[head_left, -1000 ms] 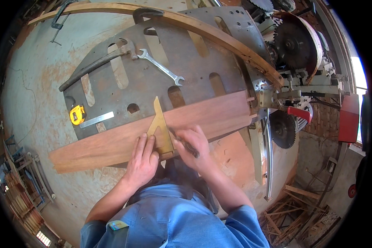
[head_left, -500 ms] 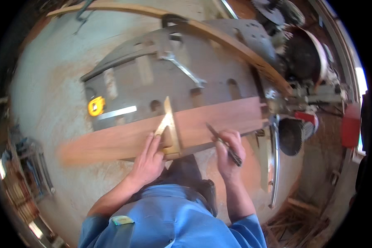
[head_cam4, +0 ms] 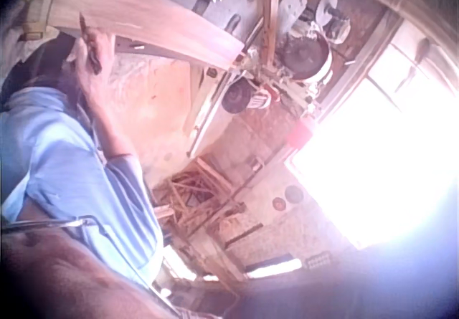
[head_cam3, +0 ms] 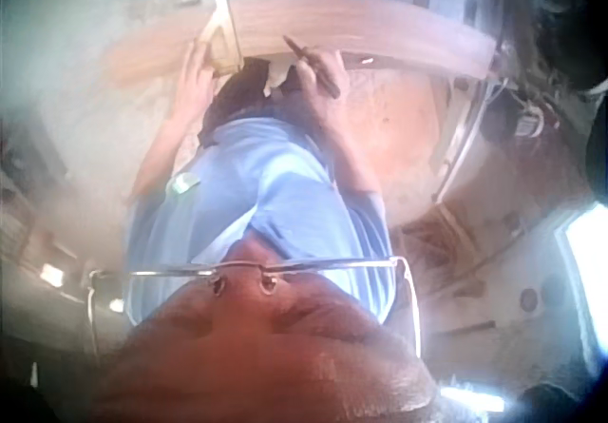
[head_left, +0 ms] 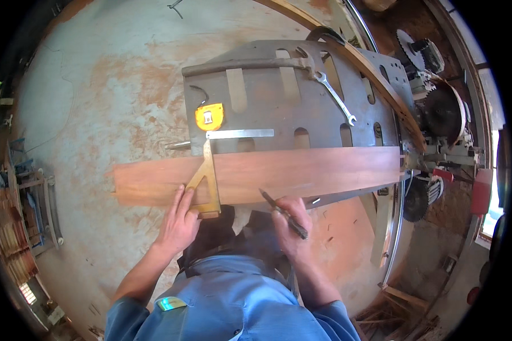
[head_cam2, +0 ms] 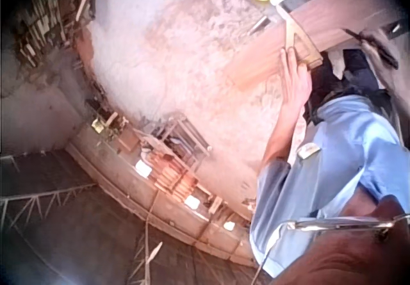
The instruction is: The person marks a wooden plank with a pencil using a speed square and tape measure on a miter saw table, then moves to a drill press area and secures the plank with a C-clamp.
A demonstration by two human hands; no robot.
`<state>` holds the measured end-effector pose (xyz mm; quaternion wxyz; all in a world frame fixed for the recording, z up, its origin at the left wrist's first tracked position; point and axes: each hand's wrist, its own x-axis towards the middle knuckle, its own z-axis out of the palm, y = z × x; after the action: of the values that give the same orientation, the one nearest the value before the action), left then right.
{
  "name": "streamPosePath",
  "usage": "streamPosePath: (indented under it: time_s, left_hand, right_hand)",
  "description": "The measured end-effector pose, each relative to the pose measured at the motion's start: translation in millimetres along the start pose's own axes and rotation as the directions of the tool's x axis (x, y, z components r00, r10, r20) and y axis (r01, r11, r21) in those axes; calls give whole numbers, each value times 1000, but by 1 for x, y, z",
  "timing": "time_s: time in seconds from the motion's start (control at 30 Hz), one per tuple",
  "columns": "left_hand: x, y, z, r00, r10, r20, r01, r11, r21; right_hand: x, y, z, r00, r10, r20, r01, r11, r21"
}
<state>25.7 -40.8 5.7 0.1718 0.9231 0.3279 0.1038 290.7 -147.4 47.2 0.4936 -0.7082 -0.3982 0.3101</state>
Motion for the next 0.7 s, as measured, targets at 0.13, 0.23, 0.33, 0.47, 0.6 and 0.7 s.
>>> streamPosePath:
  time_s: [0.13,0.23,0.33,0.47,0.6,0.7]
  left_hand:
    - [2,-14,0,998,64,-5,-65,998,-23]
    - [8,-17,2,997,76,-9,-76,996,-43]
    - [13,-20,2,995,103,-8,-103,993,-49]
    - [15,-21,0,993,114,0,-114,992,-50]
    - [18,-18,-3,993,114,9,-113,992,-58]
    - [18,-20,-2,993,119,17,-118,992,-54]
  right_hand:
    - [-14,-8,29,1000,6,17,-6,1000,-25]
    - [-25,-7,36,998,53,34,-51,998,-42]
    - [-31,0,41,998,67,4,-67,997,-30]
    - [-28,3,46,997,59,-41,-61,997,-56]
    - [-21,1,46,996,87,-11,-87,994,-66]
    - [-15,0,47,998,65,15,-64,997,-45]
